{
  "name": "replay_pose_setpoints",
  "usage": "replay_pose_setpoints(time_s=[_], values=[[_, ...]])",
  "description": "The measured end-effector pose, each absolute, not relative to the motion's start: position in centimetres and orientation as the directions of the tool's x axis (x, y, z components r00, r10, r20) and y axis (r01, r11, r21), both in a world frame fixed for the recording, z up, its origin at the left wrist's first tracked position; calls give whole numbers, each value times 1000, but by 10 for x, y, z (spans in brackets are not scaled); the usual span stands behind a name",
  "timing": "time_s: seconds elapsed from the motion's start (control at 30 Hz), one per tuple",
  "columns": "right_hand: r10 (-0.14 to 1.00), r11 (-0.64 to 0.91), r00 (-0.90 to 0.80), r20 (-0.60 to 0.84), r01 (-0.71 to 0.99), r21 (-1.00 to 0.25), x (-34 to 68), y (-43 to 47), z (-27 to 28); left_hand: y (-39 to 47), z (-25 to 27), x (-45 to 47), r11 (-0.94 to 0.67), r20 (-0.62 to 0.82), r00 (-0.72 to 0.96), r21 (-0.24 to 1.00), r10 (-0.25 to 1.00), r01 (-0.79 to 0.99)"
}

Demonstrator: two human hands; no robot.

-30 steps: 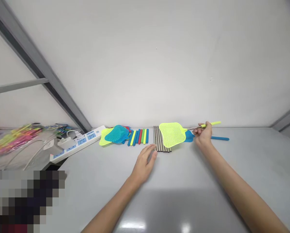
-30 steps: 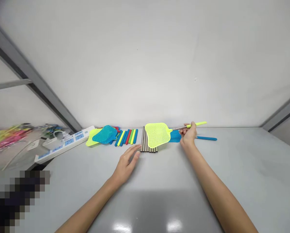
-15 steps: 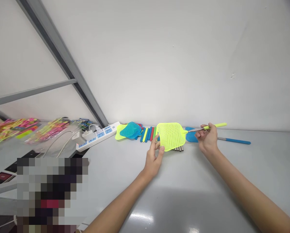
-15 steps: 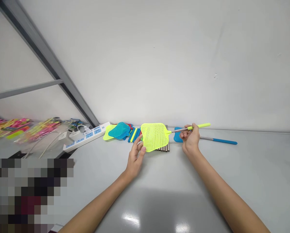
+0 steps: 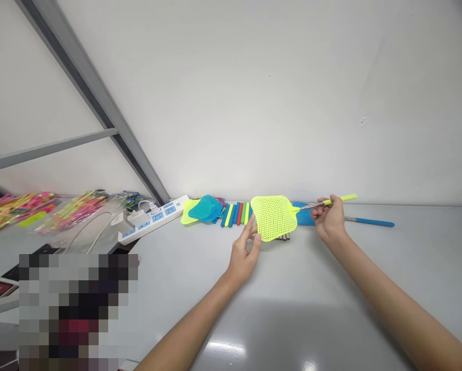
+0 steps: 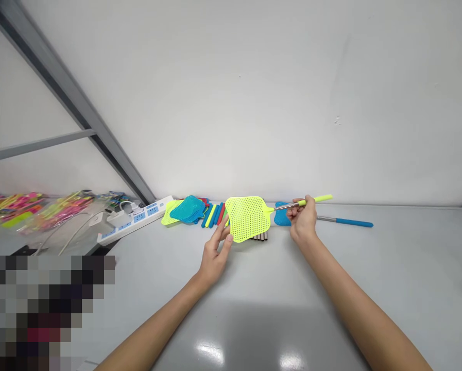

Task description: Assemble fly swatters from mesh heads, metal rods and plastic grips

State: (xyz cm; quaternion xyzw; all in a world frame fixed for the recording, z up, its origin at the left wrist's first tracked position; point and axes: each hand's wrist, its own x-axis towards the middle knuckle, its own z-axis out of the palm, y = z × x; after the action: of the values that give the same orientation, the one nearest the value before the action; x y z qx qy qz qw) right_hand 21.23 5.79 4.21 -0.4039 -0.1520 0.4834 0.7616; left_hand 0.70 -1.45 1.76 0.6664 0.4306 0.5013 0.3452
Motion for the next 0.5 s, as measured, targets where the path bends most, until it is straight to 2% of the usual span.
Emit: replay_pose_setpoints(time_s=[0.23, 0.5], values=[[838, 195, 506, -204, -627, -755, 215, 61, 41, -13, 16, 7, -406, 385, 129, 866, 914, 292], [797, 253, 571, -195, -609, -752, 240, 68, 47, -18, 27, 8, -496, 473, 152, 800, 868, 338]])
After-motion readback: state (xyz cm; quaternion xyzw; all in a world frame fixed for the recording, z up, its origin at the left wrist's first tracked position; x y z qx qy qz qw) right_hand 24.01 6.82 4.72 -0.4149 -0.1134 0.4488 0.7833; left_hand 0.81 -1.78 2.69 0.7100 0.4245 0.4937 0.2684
